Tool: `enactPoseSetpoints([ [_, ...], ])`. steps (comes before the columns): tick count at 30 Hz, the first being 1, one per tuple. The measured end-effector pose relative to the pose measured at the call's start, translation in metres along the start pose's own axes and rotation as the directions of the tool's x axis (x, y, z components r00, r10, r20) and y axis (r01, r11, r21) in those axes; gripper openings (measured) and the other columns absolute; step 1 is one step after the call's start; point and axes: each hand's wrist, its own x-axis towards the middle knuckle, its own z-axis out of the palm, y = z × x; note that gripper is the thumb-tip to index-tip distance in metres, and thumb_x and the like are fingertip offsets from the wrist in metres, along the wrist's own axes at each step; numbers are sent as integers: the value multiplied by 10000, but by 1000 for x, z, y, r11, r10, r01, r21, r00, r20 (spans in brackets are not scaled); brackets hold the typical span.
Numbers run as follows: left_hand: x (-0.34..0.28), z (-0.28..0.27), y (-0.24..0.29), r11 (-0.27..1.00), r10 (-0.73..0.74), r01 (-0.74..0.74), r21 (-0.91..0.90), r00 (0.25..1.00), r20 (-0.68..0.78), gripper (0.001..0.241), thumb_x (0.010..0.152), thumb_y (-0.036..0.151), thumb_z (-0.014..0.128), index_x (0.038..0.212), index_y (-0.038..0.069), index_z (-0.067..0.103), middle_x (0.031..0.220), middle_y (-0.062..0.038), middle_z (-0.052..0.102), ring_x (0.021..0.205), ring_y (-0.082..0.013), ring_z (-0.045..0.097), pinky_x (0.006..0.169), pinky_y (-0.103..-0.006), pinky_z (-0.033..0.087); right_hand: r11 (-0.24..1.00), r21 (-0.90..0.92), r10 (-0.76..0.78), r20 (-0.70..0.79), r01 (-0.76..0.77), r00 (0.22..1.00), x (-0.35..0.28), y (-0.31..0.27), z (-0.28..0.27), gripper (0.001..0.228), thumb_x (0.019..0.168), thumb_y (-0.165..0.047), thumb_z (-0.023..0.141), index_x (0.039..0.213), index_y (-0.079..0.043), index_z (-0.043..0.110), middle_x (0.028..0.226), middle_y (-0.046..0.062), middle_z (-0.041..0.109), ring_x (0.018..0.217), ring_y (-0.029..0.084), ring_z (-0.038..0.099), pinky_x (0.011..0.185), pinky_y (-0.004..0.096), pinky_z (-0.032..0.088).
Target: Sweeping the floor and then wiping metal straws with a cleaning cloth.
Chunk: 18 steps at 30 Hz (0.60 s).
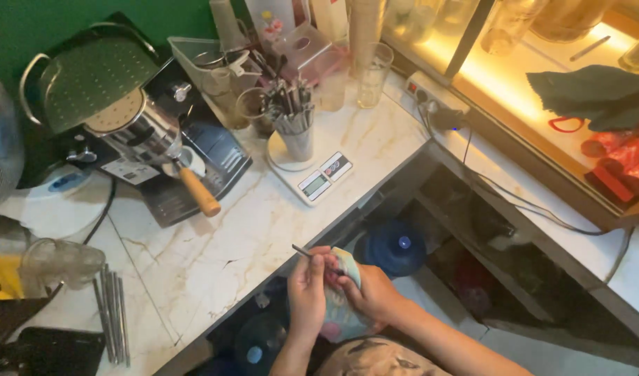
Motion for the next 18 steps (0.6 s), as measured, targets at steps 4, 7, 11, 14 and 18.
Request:
enactPoseSetpoints([
  [4, 43, 38, 46, 921, -26, -86, 380, 960, 280, 304, 1044, 283, 614, 1056, 0, 726, 896, -46, 724, 789, -83, 631, 714, -256, 530, 939, 290, -193, 7, 183, 981, 15, 36, -49, 505, 1067, -375, 407, 1416, -29, 522, 1286, 133, 663, 1155, 268, 631, 1002, 389, 483],
  [7, 81, 60, 74, 896, 122, -230, 381, 950, 287, 290, 1041, 277, 625, 1120, 11, 708, 942, -45, 726, 853, -94, 657, 779, -257, 542, 708, 699, -121, -18, 99, 992, 16, 98, -69, 631, 1098, -436, 313, 1504, 32, 434, 1467, 201, 570, 1343, 307, 537, 1135, 428, 397],
  [11, 115, 70, 156, 606, 756, -737, 298, 651, 72, 281, 1129, 251, 620, 1311, 40, 581, 1044, -71, 693, 977, -142, 656, 982, -293, 519, 495, 868, -62, 86, -44, 994, 15, 130, -113, 691, 1061, -490, 265, 1489, 34, 404, 1470, 239, 564, 1358, 343, 565, 1162, 447, 408],
  [14, 127, 78, 208, 410, 884, -812, 414, 467, 40, 259, 1157, 257, 612, 1319, 61, 566, 999, -60, 690, 923, -113, 662, 907, -265, 539, 433, 897, -34, 118, -92, 992, 12, 136, -144, 722, 1043, -518, 246, 1480, 37, 396, 1441, 263, 577, 1335, 376, 579, 1142, 494, 432],
  [18, 176, 76, 205, 369, 912, -850, 375, 409, 29, 259, 1166, 257, 625, 1323, 61, 559, 1106, -56, 682, 977, -127, 659, 899, -272, 556, 524, 840, 222, 23, -139, 975, 8, 199, -145, 716, 1050, -519, 261, 1475, 34, 426, 1410, 243, 592, 1294, 347, 588, 1111, 482, 440],
])
